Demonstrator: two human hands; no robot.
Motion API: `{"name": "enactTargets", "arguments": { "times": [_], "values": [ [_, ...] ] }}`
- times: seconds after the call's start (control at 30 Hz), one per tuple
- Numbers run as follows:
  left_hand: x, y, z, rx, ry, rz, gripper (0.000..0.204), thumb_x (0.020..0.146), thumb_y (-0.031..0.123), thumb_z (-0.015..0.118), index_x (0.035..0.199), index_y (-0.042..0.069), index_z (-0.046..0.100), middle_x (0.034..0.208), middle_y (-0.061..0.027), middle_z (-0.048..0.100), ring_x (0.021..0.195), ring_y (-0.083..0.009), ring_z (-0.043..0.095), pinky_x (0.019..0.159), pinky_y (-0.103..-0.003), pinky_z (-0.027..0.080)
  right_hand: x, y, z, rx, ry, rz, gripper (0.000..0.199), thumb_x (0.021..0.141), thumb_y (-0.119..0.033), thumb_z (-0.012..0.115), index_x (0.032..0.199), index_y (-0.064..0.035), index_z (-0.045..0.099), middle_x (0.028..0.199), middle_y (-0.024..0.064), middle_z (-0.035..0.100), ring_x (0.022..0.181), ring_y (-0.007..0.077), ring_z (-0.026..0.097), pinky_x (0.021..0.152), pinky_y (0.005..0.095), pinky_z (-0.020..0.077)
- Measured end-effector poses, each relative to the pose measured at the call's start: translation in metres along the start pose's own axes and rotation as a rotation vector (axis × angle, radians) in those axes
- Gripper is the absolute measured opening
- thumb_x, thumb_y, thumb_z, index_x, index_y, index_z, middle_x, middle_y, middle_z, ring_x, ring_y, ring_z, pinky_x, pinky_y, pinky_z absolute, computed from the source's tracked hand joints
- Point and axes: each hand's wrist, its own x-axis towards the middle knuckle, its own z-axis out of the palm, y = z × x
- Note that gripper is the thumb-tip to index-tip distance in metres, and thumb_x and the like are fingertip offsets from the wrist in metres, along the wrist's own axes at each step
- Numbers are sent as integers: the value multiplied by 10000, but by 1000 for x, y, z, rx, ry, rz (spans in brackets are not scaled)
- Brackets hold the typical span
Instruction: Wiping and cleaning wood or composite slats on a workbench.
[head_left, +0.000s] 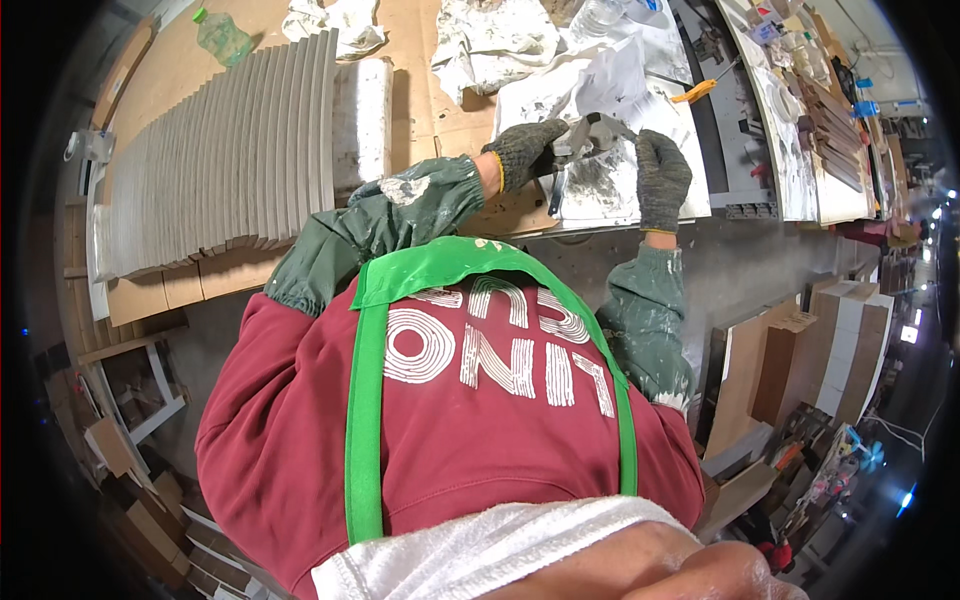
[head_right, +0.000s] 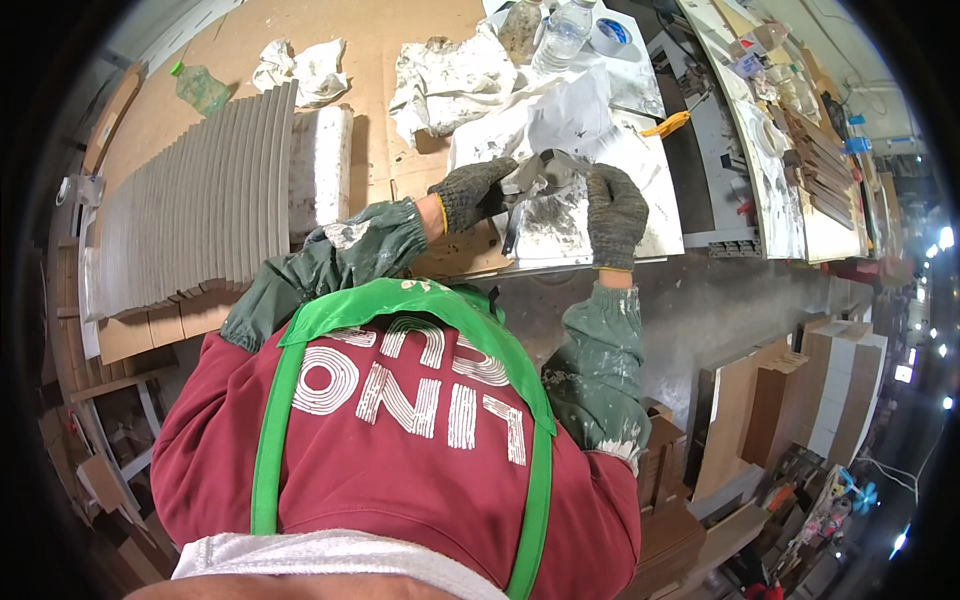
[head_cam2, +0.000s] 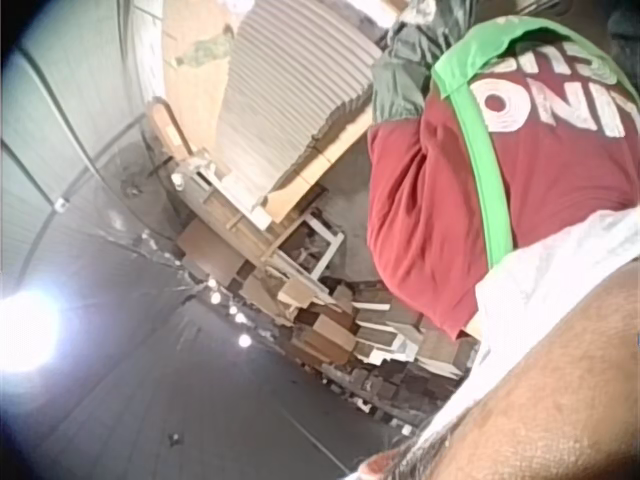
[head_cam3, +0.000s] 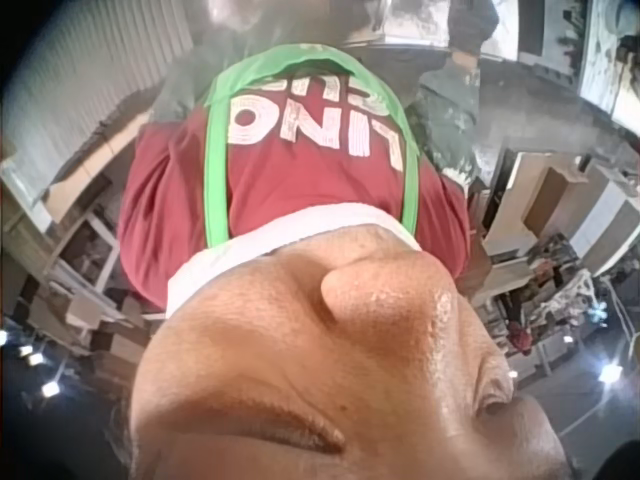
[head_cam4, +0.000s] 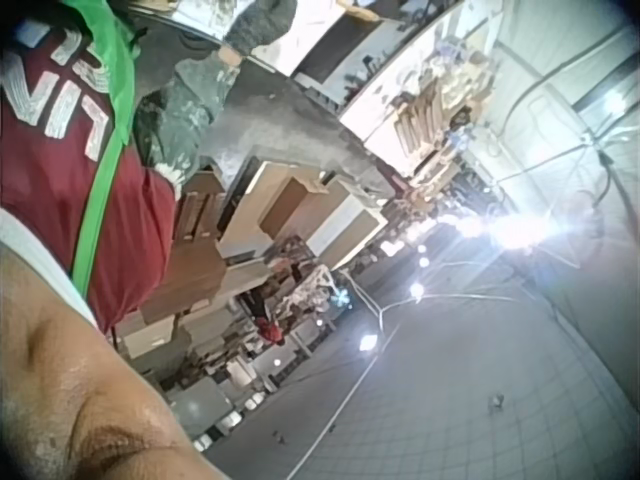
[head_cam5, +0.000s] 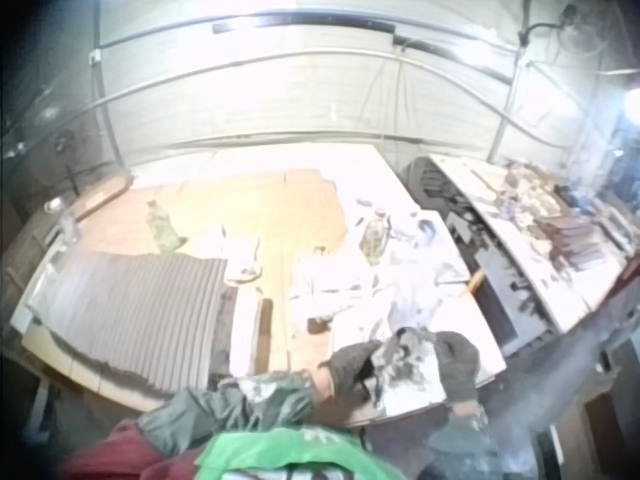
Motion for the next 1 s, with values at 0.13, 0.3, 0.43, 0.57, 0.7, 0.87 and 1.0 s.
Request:
{"name": "enactTargets", "arguments": {
  "times": [0.13,0.3,0.43,0.57,0.7,0.87,1.0],
  "values": [
    [-3,0,2,-71,-47,2,171,923,185,580,1033,54,585,961,-69,635,779,-160,635,648,-273,554,-1,-11,-6,732,-55,713,156,856,-137,670,975,-37,676,734,-18,599,545,58,508,448,213,431],
    [-14,3,12,-129,-91,-26,180,949,203,526,1023,50,584,971,-81,637,811,-161,638,656,-272,553,-2,-14,-5,936,-186,959,195,870,-114,639,1014,17,626,645,-2,514,487,63,443,422,209,392],
    [-7,0,-5,-120,-189,-30,179,955,190,508,1021,40,581,972,-84,636,820,-158,635,661,-263,549,-1,-15,-5,960,-142,990,168,870,-100,631,988,21,627,640,-3,510,478,62,431,407,205,368],
    [-1,-2,-8,-149,-261,19,202,960,177,493,1061,18,568,989,-99,630,834,-171,634,673,-268,552,3,-30,-11,926,-207,921,157,850,-87,651,971,11,641,648,2,534,478,56,440,405,198,372],
    [-12,4,1,-110,-166,21,222,951,173,513,1095,11,563,992,-106,627,830,-180,631,685,-282,557,7,-13,-14,904,-130,860,148,842,-98,667,961,-10,661,688,2,578,496,48,460,420,192,395],
    [-21,11,7,-46,-129,46,230,934,174,548,1098,14,560,1001,-106,627,824,-179,635,691,-280,564,4,-20,-9,845,-325,755,183,863,-93,644,1006,20,629,736,32,596,510,49,444,437,193,396],
    [-18,6,1,-98,-169,33,236,926,187,563,1088,14,565,1001,-106,633,804,-167,636,639,-268,564,5,-10,-13,1037,-126,904,188,869,-90,639,1017,22,617,703,13,566,502,56,445,434,196,394]
  ]
}}
